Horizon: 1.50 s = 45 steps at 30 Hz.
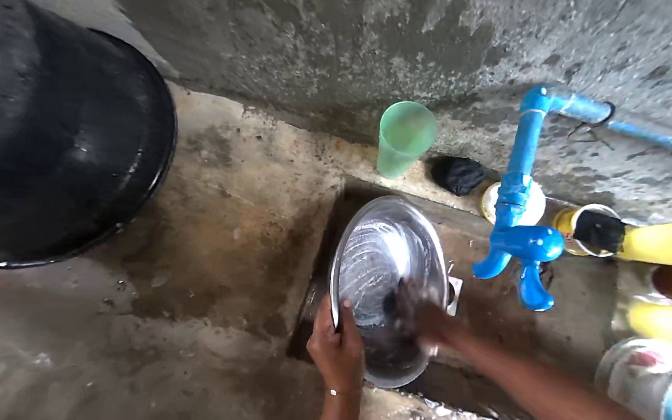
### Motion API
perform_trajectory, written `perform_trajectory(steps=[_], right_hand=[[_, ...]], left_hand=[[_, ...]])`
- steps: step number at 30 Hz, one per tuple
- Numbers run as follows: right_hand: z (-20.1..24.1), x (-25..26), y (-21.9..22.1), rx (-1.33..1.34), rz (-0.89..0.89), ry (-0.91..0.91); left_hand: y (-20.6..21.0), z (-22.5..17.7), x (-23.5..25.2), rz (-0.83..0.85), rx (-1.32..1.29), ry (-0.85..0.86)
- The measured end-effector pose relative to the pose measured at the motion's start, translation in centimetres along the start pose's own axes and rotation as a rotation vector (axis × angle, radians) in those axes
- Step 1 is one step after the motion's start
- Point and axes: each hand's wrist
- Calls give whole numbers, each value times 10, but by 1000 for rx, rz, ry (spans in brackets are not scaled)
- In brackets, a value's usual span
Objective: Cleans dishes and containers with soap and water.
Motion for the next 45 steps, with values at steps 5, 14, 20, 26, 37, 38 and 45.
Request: perform_trajectory(steps=[5,14,20,26,37,38,45], right_hand=[[141,-11,38,1105,-294,-434],[-22,99,-42,-352,-622,-53],[26,-60,15,365,145,-78],[76,-118,-1,211,-148,-140],[59,-193,-23,208,-1320,-486],[63,-189,-20,216,-1309,-475],[-11,-168,-114,1300,-1086,-308]], left_hand=[[-3,-11,-13,27,44,-118],[-1,2,-12,-28,3,-98],[13,-13,-21,-49,13,-159],[-8,-24,5,362,350,140],[-18,-160,-38,994,121,411],[-16,-155,-51,886,40,392],[-68,-150,-102,760,-52,506]])
Point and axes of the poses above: each hand's wrist, its own x-axis towards the middle knuckle, its own y-axis out of the palm, z = x × y, and after that the axes turned 12 degrees about x, right-handed
